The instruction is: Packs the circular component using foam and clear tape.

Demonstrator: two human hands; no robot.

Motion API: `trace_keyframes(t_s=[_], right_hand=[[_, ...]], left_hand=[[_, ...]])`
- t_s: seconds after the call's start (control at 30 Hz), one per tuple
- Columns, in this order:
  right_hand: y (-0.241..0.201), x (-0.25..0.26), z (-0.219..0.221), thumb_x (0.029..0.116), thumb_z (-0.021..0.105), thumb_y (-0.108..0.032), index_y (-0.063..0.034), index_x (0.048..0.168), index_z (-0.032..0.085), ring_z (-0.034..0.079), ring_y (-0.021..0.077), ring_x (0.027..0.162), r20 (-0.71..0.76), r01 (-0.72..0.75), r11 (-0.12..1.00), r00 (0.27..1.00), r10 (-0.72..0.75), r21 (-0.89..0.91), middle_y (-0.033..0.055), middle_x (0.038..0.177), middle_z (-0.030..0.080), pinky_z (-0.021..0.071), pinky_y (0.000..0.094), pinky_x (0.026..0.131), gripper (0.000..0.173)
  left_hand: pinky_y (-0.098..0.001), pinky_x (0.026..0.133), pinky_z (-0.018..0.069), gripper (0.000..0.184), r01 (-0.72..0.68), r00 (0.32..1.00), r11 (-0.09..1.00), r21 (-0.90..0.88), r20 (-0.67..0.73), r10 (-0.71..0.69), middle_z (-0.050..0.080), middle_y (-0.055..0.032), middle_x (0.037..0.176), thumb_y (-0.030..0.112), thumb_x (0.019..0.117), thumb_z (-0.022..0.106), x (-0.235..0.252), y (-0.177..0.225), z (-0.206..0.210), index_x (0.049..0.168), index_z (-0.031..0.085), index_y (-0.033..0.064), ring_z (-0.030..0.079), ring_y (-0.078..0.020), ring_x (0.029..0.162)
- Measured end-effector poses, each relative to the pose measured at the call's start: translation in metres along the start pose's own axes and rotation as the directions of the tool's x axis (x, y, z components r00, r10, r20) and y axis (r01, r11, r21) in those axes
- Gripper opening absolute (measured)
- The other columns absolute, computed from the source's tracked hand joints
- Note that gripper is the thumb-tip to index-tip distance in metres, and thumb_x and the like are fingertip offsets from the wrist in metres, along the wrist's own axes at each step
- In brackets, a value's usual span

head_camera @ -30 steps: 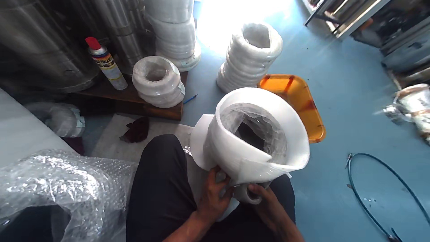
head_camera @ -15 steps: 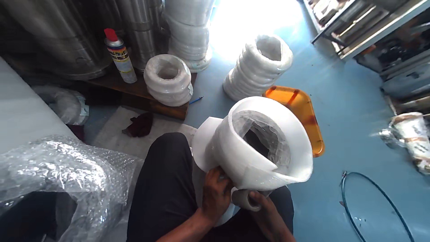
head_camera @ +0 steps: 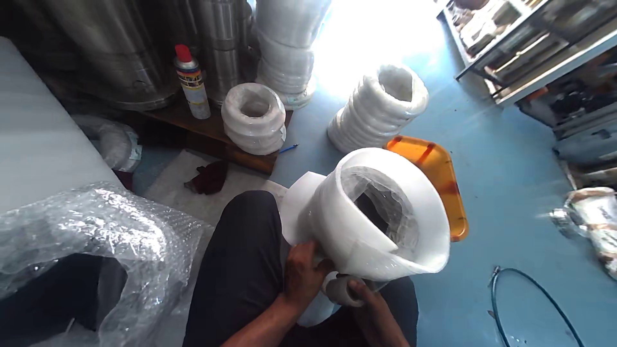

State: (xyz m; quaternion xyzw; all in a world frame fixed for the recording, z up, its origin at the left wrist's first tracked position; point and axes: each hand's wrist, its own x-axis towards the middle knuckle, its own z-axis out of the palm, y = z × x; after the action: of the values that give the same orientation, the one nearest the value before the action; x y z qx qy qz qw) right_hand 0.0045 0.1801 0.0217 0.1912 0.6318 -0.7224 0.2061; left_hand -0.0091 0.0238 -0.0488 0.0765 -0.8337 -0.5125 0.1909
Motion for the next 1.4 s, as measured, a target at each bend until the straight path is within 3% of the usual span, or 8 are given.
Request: trace_keyframes(t_s=[0.17,0.53,0.7,1.0,1.1,1.23,1.33,1.4], right_hand=[[0.005,-0.009,0.016,0.0846,0.075,-0.026,-0.0006,0.144,0.032,0.067,0.0234,0.107,-0.030,-0.063,0.998,0.998,0.064,0.026,0.0158,0.120,0.063,0.0594,0.0427,0.092,0.078],[0.016,-0.002,0.017,0.0763,0.084,-0.025,0.0016,0.138,0.038,0.069,0.0215,0.104,-0.002,0.049,0.992,0.999,-0.049,0.119,0.0152,0.116,0.066,0.0591,0.0413,0.094,0.081],[0.018,0.003,0.019,0.0755,0.085,-0.026,0.0014,0.129,0.045,0.070,0.0191,0.096,-0.031,0.063,0.973,0.998,-0.057,0.223,0.0121,0.104,0.069,0.0602,0.0401,0.090,0.072],[0.021,0.001,0.022,0.0923,0.067,-0.035,-0.0008,0.134,0.043,0.069,0.0159,0.102,-0.025,0.082,0.980,0.997,-0.079,0.179,0.0097,0.110,0.068,0.0587,0.0370,0.092,0.059],[-0.002,-0.011,0.008,0.1051,0.050,-0.041,0.0042,0.138,0.043,0.070,0.0184,0.101,0.025,-0.062,0.973,0.997,0.069,-0.223,0.0120,0.112,0.068,0.0605,0.0383,0.092,0.056],[-0.096,-0.028,0.011,0.1073,0.045,-0.044,-0.0015,0.094,0.073,0.074,0.0288,0.079,0.106,0.075,0.173,0.978,0.178,-0.982,0.0136,0.083,0.074,0.0598,0.0545,0.078,0.052],[-0.145,-0.023,0.073,0.1013,0.056,-0.021,-0.0084,0.092,0.072,0.070,0.0244,0.071,0.646,0.644,-0.137,0.763,0.039,-0.753,0.0067,0.076,0.069,0.0573,0.0491,0.064,0.023],[-0.134,0.009,0.131,0.0942,0.060,-0.006,-0.0061,0.098,0.074,0.070,0.0271,0.089,0.781,0.798,-0.252,0.596,0.188,-0.548,0.0091,0.091,0.070,0.0579,0.0472,0.078,0.014]], left_hand=[[-0.0460,0.075,0.0586,0.023,0.162,0.978,0.983,0.089,0.121,-0.173,0.070,-0.0105,0.078,0.023,0.0786,0.078,0.009,0.003,-0.003,0.081,0.072,0.0015,0.070,-0.0274,0.077],[-0.0360,0.093,0.0574,0.031,0.650,0.651,0.736,-0.189,0.639,-0.410,0.071,-0.0095,0.107,0.018,0.0912,0.072,0.025,0.010,-0.033,0.117,0.066,0.0022,0.069,-0.0169,0.099],[-0.0440,0.095,0.0547,0.075,0.836,0.444,0.501,-0.225,0.812,-0.378,0.065,-0.0174,0.124,0.045,0.0921,0.073,0.004,0.024,-0.054,0.149,0.039,0.0088,0.067,-0.0240,0.108],[-0.0411,0.099,0.0550,0.103,0.789,0.540,0.558,-0.257,0.724,-0.430,0.062,-0.0186,0.127,0.041,0.0687,0.094,0.002,0.042,-0.040,0.146,0.037,0.0030,0.065,-0.0237,0.113],[-0.0436,0.098,0.0558,0.104,0.777,0.533,0.577,-0.251,0.751,-0.391,0.063,-0.0189,0.126,0.041,0.0684,0.094,0.002,0.031,-0.039,0.147,0.037,0.0042,0.066,-0.0253,0.112],[-0.0447,0.098,0.0553,0.101,0.776,0.521,0.582,-0.242,0.766,-0.376,0.063,-0.0182,0.126,0.037,0.0708,0.093,0.001,0.029,-0.038,0.149,0.036,0.0075,0.066,-0.0258,0.113],[-0.0450,0.098,0.0553,0.098,0.774,0.556,0.561,-0.293,0.738,-0.382,0.063,-0.0194,0.127,0.032,0.0722,0.092,-0.003,0.030,-0.037,0.149,0.036,0.0059,0.066,-0.0264,0.112],[-0.0418,0.105,0.0511,0.100,0.746,0.609,0.566,-0.350,0.703,-0.368,0.061,-0.0180,0.133,0.031,0.0713,0.092,-0.008,0.029,-0.033,0.149,0.036,0.0032,0.063,-0.0228,0.121]])
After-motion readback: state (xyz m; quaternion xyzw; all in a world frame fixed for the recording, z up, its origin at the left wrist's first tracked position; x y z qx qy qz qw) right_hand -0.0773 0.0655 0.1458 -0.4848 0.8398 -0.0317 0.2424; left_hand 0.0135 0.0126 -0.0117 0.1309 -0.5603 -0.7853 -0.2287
